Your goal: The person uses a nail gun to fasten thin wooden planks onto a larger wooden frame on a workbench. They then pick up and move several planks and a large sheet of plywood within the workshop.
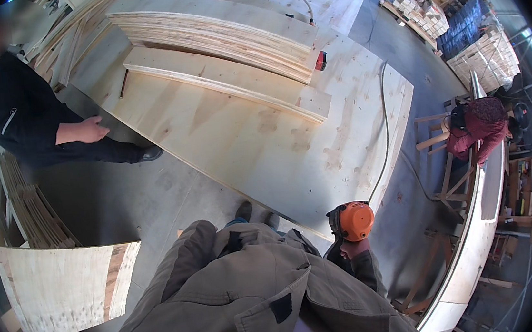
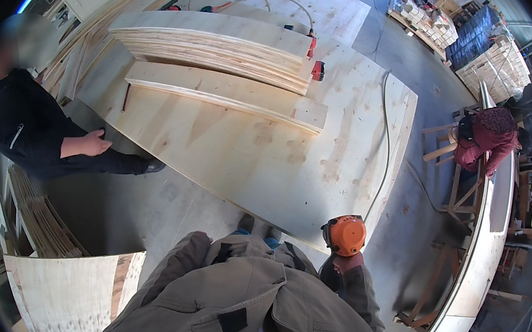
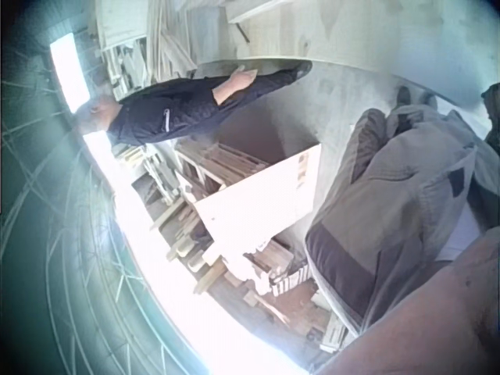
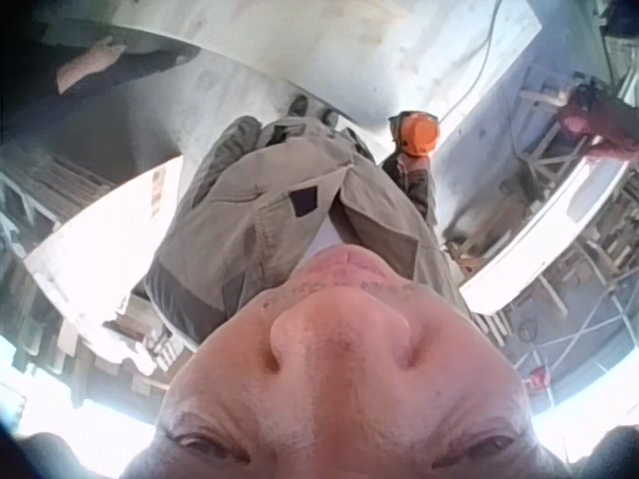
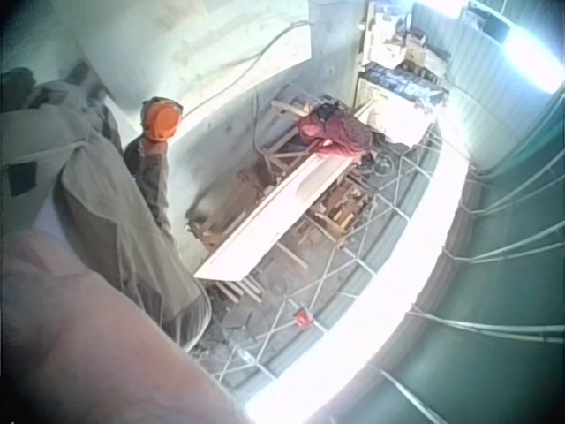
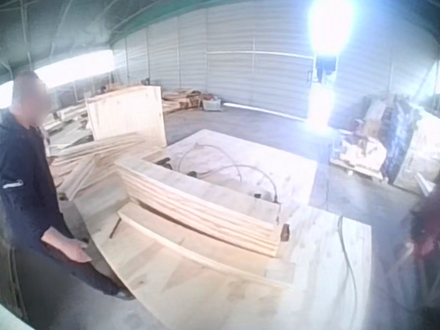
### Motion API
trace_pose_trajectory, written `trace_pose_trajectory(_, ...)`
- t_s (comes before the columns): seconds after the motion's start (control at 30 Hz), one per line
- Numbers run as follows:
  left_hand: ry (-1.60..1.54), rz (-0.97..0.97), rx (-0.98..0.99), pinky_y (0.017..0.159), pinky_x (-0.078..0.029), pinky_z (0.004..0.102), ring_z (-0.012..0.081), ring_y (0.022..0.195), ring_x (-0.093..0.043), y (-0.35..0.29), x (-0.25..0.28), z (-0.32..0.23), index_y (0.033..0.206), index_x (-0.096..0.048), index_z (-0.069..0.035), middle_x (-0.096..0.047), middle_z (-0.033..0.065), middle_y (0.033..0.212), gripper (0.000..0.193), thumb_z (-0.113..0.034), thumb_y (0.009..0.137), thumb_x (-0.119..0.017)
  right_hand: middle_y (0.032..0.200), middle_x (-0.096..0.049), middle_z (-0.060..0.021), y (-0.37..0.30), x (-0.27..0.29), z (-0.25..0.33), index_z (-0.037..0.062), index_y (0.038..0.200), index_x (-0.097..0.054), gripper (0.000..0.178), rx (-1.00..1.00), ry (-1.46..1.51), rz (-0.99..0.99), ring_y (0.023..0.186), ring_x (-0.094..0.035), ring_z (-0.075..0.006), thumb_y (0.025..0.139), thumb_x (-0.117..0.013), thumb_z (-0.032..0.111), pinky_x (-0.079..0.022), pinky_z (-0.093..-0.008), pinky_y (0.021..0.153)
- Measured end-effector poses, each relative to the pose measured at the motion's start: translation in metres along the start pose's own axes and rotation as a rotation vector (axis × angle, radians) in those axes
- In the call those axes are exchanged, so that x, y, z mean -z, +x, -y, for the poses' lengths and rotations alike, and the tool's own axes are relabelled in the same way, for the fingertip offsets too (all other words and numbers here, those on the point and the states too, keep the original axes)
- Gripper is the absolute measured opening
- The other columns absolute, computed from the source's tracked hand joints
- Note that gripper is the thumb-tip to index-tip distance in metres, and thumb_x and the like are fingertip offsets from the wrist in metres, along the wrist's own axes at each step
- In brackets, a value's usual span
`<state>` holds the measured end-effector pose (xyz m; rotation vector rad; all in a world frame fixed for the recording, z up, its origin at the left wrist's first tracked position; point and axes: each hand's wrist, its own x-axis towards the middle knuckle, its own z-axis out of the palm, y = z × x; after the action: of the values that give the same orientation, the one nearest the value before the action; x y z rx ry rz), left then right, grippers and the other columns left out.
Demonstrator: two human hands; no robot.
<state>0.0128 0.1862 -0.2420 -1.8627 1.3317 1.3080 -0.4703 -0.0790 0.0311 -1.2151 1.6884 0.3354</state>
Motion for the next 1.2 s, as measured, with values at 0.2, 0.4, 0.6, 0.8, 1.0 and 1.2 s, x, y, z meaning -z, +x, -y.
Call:
trace_pose_trajectory(0.2, -0.038, -0.038, -0.009, 0.097, -0.054, 0.0468, 0.0322, 0.113, -0.069, -0.009, 0.003, 0.002, 0.127, -0.070, -0.018, -0.072, 0.0165, 0.119, 0.037, -0.035, 0.096, -0.060, 0.064, -0.064, -0.0071, 0.003, 0.005, -0.003, 0.0063, 0.119, -0.064, 0.040, 0.143, 0.058, 0.080, 0.050, -0.062, -0.0201, 0.080, -0.058, -0.005, -0.048, -0.0342, 0.046)
trace_pose_trajectory(0.4, -0.009, -0.041, -0.013, 0.097, -0.054, 0.0477, 0.0330, 0.113, -0.069, -0.008, 0.008, 0.002, 0.126, -0.071, -0.020, -0.072, 0.0163, 0.119, 0.037, -0.037, 0.097, -0.057, 0.067, -0.065, -0.0091, 0.011, 0.011, -0.007, 0.0088, 0.131, -0.061, 0.058, 0.151, 0.106, 0.086, 0.049, -0.062, -0.0216, 0.076, -0.056, -0.011, -0.048, -0.0356, 0.043)
trace_pose_trajectory(0.6, 0.023, -0.041, -0.025, 0.097, -0.053, 0.0486, 0.0339, 0.113, -0.069, -0.004, 0.005, 0.005, 0.125, -0.072, -0.022, -0.071, 0.0161, 0.120, 0.036, -0.039, 0.098, -0.054, 0.068, -0.067, -0.0110, 0.016, 0.013, -0.013, 0.0092, 0.136, -0.059, 0.065, 0.142, 0.174, 0.086, 0.049, -0.064, -0.0236, 0.076, -0.055, -0.014, -0.050, -0.0360, 0.043)
trace_pose_trajectory(0.8, 0.089, -0.031, -0.042, 0.097, -0.053, 0.0496, 0.0347, 0.114, -0.069, 0.004, -0.004, 0.010, 0.123, -0.073, -0.024, -0.071, 0.0158, 0.120, 0.036, -0.041, 0.099, -0.052, 0.067, -0.066, -0.0117, 0.013, 0.016, -0.011, 0.0058, 0.129, -0.063, 0.055, 0.153, 0.125, 0.076, 0.050, -0.064, -0.0238, 0.077, -0.058, -0.011, -0.051, -0.0363, 0.045)
trace_pose_trajectory(1.0, 0.250, -0.038, -0.085, 0.097, -0.052, 0.0505, 0.0356, 0.114, -0.068, 0.013, -0.013, 0.013, 0.122, -0.074, -0.026, -0.071, 0.0156, 0.121, 0.037, -0.043, 0.100, -0.049, 0.063, -0.066, -0.0093, 0.009, 0.013, -0.012, 0.0012, 0.099, -0.065, 0.022, 0.121, 0.177, 0.047, 0.052, -0.065, -0.0209, 0.078, -0.063, -0.006, -0.050, -0.0352, 0.046)
trace_pose_trajectory(1.2, 0.334, -0.018, -0.093, 0.102, -0.050, 0.0467, 0.0334, 0.121, -0.066, -0.009, -0.001, 0.005, 0.125, -0.072, -0.026, -0.070, 0.0153, 0.125, 0.037, -0.042, 0.100, -0.050, 0.064, -0.067, -0.0075, 0.006, 0.012, -0.011, 0.0016, 0.097, -0.068, 0.019, 0.032, 0.165, 0.000, 0.052, -0.065, -0.0184, 0.078, -0.066, -0.001, -0.050, -0.0331, 0.048)
